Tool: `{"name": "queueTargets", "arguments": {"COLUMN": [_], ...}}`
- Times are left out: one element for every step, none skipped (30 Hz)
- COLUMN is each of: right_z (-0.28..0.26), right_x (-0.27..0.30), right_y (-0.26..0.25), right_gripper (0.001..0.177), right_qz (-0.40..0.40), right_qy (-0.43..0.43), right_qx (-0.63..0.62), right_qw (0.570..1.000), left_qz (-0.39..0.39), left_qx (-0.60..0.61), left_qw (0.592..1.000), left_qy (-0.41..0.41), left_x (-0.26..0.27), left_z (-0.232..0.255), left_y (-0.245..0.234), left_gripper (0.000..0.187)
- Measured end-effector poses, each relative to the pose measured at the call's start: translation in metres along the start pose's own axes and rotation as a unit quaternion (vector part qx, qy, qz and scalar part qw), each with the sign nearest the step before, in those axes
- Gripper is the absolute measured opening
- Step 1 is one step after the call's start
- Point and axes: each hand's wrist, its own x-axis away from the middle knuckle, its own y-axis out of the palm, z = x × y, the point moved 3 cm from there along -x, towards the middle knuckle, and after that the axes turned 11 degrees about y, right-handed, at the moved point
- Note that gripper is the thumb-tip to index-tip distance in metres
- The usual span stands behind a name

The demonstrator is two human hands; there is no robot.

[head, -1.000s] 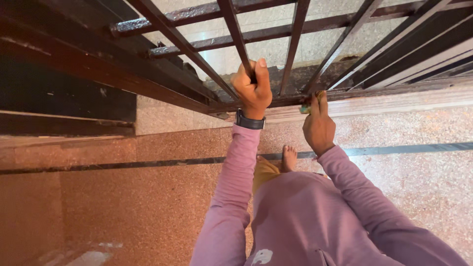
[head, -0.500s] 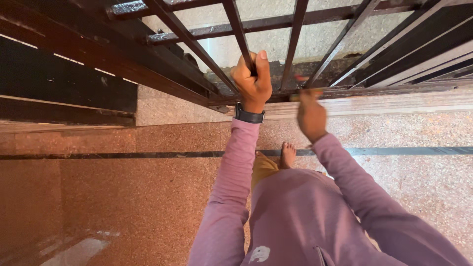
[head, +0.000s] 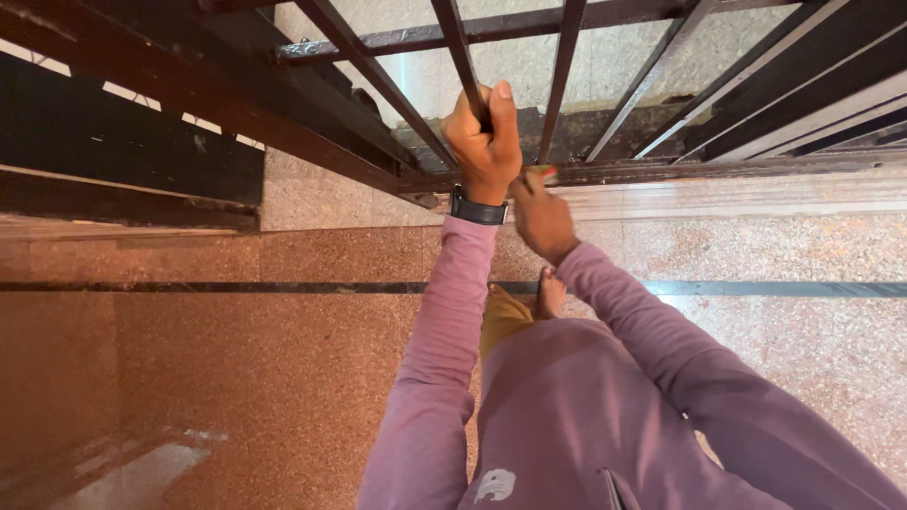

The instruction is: The person cleans a metal gate by spraying liquid from a bottle onto a cloth and wiping the bars and frame by hand.

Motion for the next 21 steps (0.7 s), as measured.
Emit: {"name": "queueTargets", "arguments": {"right_z": [-0.010,-0.017,-0.018,-0.015,-0.011,-0.006,0.001,0.008,0.015,0.019,0.019,0.014,0.010,0.004,-0.002,-0.007,-0.009,-0.003,0.003,0.012,0.021], "right_x": [0.002,0.004,0.007,0.012,0.017,0.020,0.024,0.026,0.028,0.030,0.031,0.029,0.027,0.027,0.022,0.013,0.006,-0.004,-0.011,-0.015,-0.018], "right_y": [0.001,-0.001,-0.008,-0.018,-0.029,-0.040,-0.052,-0.064,-0.079,-0.092,-0.101,-0.108,-0.117,-0.124,-0.125,-0.120,-0.116,-0.109,-0.099,-0.090,-0.085], "right_gripper": [0.022,0.020,0.027,0.033,0.040,0.041,0.042,0.044,0.044,0.045,0.045,0.048,0.051,0.054,0.055,0.055,0.056,0.048,0.042,0.038,0.037], "right_qz": [0.013,0.026,0.034,0.042,0.050,0.061,0.072,0.082,0.124,0.164,0.204,0.242,0.279,0.311,0.319,0.327,0.335,0.280,0.218,0.149,0.124], "right_qy": [-0.012,-0.023,0.006,0.036,0.065,0.094,0.123,0.153,0.148,0.143,0.137,0.103,0.068,0.032,0.021,0.009,-0.003,0.039,0.080,0.120,0.150], "right_qx": [-0.001,-0.003,-0.056,-0.110,-0.163,-0.130,-0.097,-0.063,-0.063,-0.064,-0.065,-0.037,-0.010,0.018,0.041,0.065,0.090,-0.033,-0.156,-0.273,-0.312], "right_qw": [1.000,0.999,0.998,0.992,0.983,0.985,0.985,0.983,0.979,0.974,0.967,0.964,0.958,0.950,0.947,0.943,0.938,0.959,0.960,0.943,0.930], "left_qz": [-0.002,-0.001,0.000,-0.001,0.000,0.001,0.001,0.004,0.006,0.008,0.006,0.006,0.006,0.005,0.003,0.002,0.001,0.002,0.002,0.004,0.006], "left_qx": [-0.001,0.002,0.004,0.007,0.008,0.014,0.021,0.014,0.007,-0.002,-0.002,-0.002,-0.002,-0.008,-0.014,-0.019,-0.008,0.000,0.008,0.005,0.001], "left_qw": [1.000,1.000,1.000,1.000,1.000,1.000,1.000,1.000,1.000,1.000,1.000,1.000,1.000,1.000,1.000,1.000,1.000,1.000,1.000,1.000,1.000], "left_qy": [0.003,-0.001,-0.004,-0.007,-0.005,-0.004,-0.003,-0.003,-0.003,-0.002,-0.004,-0.006,-0.007,-0.004,-0.002,0.001,-0.004,-0.004,-0.005,-0.006,-0.008], "left_x": [0.000,0.001,0.001,0.001,0.001,0.001,0.001,0.002,0.002,0.002,0.002,0.000,-0.001,-0.002,-0.002,-0.002,0.000,-0.002,-0.003,-0.003,-0.002], "left_z": [-0.001,-0.004,-0.006,-0.008,-0.009,-0.009,-0.009,-0.008,-0.007,-0.005,-0.002,-0.001,-0.001,0.001,0.001,0.002,0.003,0.002,0.002,0.002,0.002], "left_y": [0.000,0.001,0.002,0.002,0.000,0.001,0.003,0.004,0.004,0.003,0.002,0.002,0.003,0.002,0.001,0.001,0.002,0.001,0.001,0.001,0.001], "left_gripper": [0.036,0.036,0.037,0.037,0.037,0.037,0.037,0.037,0.038,0.038,0.037,0.037,0.036,0.036,0.035,0.035,0.035,0.035,0.035,0.034,0.034]}}
